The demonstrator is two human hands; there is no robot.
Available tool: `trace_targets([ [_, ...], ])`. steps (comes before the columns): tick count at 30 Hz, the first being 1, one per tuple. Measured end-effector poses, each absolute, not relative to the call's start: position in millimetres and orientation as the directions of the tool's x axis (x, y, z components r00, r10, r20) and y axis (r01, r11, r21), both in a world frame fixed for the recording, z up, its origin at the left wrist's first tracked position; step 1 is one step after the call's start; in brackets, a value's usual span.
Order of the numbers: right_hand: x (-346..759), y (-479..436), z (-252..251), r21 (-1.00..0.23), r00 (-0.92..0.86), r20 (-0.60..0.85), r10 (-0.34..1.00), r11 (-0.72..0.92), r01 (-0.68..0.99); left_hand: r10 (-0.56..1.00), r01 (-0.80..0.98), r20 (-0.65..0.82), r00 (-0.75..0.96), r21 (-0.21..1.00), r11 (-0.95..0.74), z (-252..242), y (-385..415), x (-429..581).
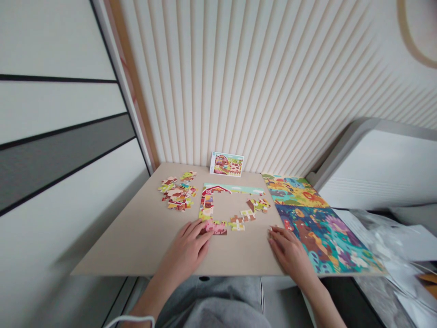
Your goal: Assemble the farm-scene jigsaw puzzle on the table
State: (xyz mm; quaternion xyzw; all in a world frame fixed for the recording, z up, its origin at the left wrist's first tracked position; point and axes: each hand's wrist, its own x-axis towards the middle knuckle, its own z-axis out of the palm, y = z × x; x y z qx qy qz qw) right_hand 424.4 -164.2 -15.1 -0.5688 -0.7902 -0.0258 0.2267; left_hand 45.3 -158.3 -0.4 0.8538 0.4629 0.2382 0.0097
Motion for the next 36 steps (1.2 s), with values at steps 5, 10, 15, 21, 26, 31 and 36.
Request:
trace_targets([
  [5,409.3,-161.0,-10.9,-0.183,-0.224,0.415,0.882,0.322,0.929,0.785,0.776,0.42,0.456,0.245,-0.581,-1.7,-157.9,44.8],
  [10,377.9,-140.8,11.3,-0.193,-0.355,0.362,0.862,0.442,0.876,0.779,0.774,0.436,0.45,0.245,-0.584,-1.4,-158.3,45.0],
  [15,362.8,-102.7,23.2,-0.196,-0.484,0.29,0.826,0.546,0.815,0.785,0.78,0.416,0.458,0.235,-0.58,0.5,-158.9,45.7],
  [21,369.3,-72.2,20.6,-0.256,-0.55,0.24,0.8,0.598,0.759,0.779,0.78,0.432,0.453,0.231,-0.582,-0.6,-158.0,45.5],
  [26,365.9,-83.6,23.5,-0.271,-0.464,0.318,0.827,0.548,0.791,0.789,0.782,0.42,0.449,0.243,-0.575,1.7,-158.6,46.6],
  [31,356.0,-78.4,22.0,-0.256,-0.366,0.383,0.848,0.478,0.84,0.795,0.779,0.414,0.444,0.259,-0.571,2.2,-158.4,46.7],
  [36,350.7,-73.5,18.5,-0.229,-0.473,0.321,0.821,0.551,0.802,0.792,0.782,0.413,0.449,0.248,-0.572,1.2,-158.1,46.0],
])
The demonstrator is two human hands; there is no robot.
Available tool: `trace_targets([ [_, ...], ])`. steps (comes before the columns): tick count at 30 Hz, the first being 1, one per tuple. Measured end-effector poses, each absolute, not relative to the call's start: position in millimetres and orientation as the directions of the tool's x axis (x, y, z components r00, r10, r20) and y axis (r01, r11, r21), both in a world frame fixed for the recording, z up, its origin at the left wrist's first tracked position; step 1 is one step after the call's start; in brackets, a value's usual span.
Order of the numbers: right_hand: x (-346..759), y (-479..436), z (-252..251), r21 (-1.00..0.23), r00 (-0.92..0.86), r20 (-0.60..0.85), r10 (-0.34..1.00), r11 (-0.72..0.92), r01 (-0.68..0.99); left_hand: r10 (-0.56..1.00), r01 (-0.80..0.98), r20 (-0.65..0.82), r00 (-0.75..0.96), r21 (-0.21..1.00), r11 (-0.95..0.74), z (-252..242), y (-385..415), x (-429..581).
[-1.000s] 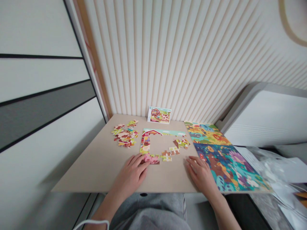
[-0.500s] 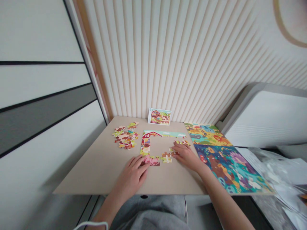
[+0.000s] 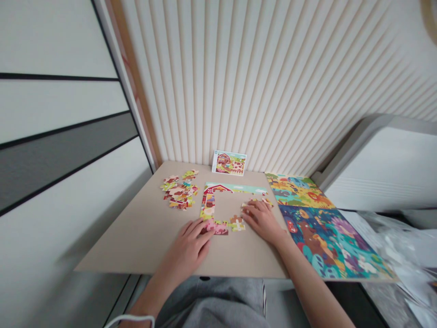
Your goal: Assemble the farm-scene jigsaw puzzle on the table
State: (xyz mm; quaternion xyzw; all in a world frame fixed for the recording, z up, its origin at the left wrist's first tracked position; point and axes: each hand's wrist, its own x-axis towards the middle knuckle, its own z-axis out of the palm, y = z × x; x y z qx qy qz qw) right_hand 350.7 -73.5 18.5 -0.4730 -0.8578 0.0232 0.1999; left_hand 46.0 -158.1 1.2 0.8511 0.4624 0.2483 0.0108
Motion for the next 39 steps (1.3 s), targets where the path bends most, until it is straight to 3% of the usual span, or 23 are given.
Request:
trace_targets([
  [6,349.8,-95.7,23.4,-0.291,-0.627,0.258,0.735,0.678,0.675,0.784,0.776,0.424,0.453,0.245,-0.581,-0.2,-157.8,45.7],
  [17,362.0,-132.9,15.2,-0.24,-0.554,0.379,0.741,0.657,0.715,0.805,0.786,0.4,0.438,0.264,-0.559,2.1,-159.5,47.4],
  [39,361.1,-142.5,14.2,-0.331,-0.471,0.327,0.819,0.566,0.755,0.813,0.793,0.368,0.452,0.253,-0.555,2.4,-158.4,47.6],
])
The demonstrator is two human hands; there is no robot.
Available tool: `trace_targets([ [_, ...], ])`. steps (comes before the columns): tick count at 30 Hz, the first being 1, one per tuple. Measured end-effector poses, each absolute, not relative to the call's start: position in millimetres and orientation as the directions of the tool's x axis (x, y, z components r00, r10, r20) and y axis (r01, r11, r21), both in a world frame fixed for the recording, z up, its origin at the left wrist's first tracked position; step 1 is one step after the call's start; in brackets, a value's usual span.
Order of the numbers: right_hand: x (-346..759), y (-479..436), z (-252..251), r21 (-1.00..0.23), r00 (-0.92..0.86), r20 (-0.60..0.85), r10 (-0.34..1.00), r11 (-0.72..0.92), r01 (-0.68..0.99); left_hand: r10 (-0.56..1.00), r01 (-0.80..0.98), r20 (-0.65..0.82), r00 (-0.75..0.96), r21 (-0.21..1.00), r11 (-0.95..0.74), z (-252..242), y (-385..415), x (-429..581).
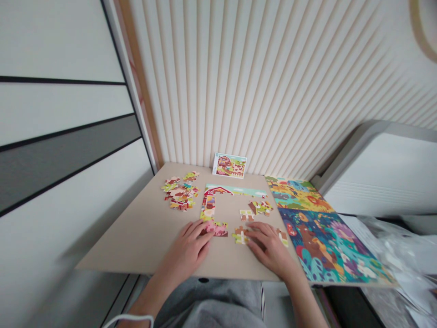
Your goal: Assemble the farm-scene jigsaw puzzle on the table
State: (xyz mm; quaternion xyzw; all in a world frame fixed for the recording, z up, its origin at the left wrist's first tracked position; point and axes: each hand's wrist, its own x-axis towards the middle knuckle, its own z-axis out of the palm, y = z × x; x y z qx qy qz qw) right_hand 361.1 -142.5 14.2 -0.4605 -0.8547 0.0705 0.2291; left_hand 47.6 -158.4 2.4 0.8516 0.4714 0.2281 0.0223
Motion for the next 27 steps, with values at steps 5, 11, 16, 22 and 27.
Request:
trace_targets([
  [5,362.1,-139.0,8.3,-0.328,-0.394,0.345,0.852,0.503,0.8,0.794,0.782,0.414,0.444,0.254,-0.569,0.3,-158.5,46.8],
  [11,362.3,-136.5,3.7,-0.302,-0.399,0.321,0.859,0.492,0.817,0.789,0.778,0.429,0.44,0.256,-0.573,-1.5,-157.9,46.3],
  [16,360.1,-139.1,6.4,-0.304,-0.363,0.332,0.871,0.463,0.833,0.798,0.79,0.398,0.452,0.237,-0.565,-0.3,-158.3,46.2],
  [22,362.1,-139.4,5.4,-0.29,-0.293,0.371,0.881,0.41,0.865,0.792,0.794,0.389,0.471,0.204,-0.572,-1.8,-157.7,45.5],
  [27,359.2,-141.3,10.1,-0.249,-0.324,0.384,0.864,0.435,0.865,0.794,0.794,0.387,0.469,0.209,-0.571,-4.2,-157.1,44.2],
])
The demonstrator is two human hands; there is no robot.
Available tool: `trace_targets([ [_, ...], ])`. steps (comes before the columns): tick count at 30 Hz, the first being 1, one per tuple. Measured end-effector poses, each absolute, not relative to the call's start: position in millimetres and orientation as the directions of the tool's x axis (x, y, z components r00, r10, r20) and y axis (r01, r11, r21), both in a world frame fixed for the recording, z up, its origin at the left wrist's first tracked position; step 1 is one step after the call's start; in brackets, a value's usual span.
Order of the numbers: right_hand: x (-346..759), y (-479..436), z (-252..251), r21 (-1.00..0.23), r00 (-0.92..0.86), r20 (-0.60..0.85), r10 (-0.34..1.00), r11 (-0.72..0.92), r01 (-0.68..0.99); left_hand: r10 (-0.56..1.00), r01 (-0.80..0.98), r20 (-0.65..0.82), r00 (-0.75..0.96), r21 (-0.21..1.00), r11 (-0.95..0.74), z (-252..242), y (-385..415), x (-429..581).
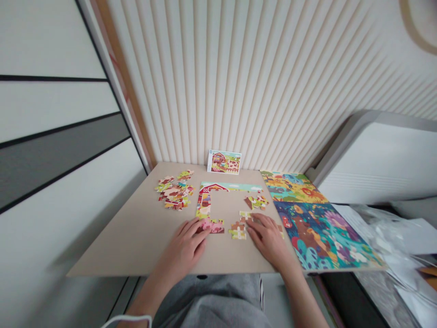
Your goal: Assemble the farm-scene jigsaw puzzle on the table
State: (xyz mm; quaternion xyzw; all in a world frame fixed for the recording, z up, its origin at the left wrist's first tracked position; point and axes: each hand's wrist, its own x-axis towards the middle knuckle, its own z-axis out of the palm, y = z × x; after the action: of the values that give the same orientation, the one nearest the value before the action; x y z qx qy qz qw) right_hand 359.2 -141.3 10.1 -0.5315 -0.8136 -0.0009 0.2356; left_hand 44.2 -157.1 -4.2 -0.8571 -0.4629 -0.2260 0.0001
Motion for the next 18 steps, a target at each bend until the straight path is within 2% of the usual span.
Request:
trace_targets([
  [6,374.0,-161.4,11.7,-0.215,-0.326,0.414,0.85,0.44,0.872,0.797,0.791,0.397,0.455,0.231,-0.566,-6.2,-156.0,44.1],
  [11,426.5,-174.5,-1.4,-0.233,-0.097,0.518,0.85,0.249,0.94,0.798,0.785,0.393,0.456,0.245,-0.569,-8.5,-155.5,43.7],
  [18,460.8,-172.1,-19.9,-0.188,-0.169,0.454,0.875,0.279,0.942,0.79,0.777,0.402,0.463,0.244,-0.58,-14.2,-153.9,42.1],
])
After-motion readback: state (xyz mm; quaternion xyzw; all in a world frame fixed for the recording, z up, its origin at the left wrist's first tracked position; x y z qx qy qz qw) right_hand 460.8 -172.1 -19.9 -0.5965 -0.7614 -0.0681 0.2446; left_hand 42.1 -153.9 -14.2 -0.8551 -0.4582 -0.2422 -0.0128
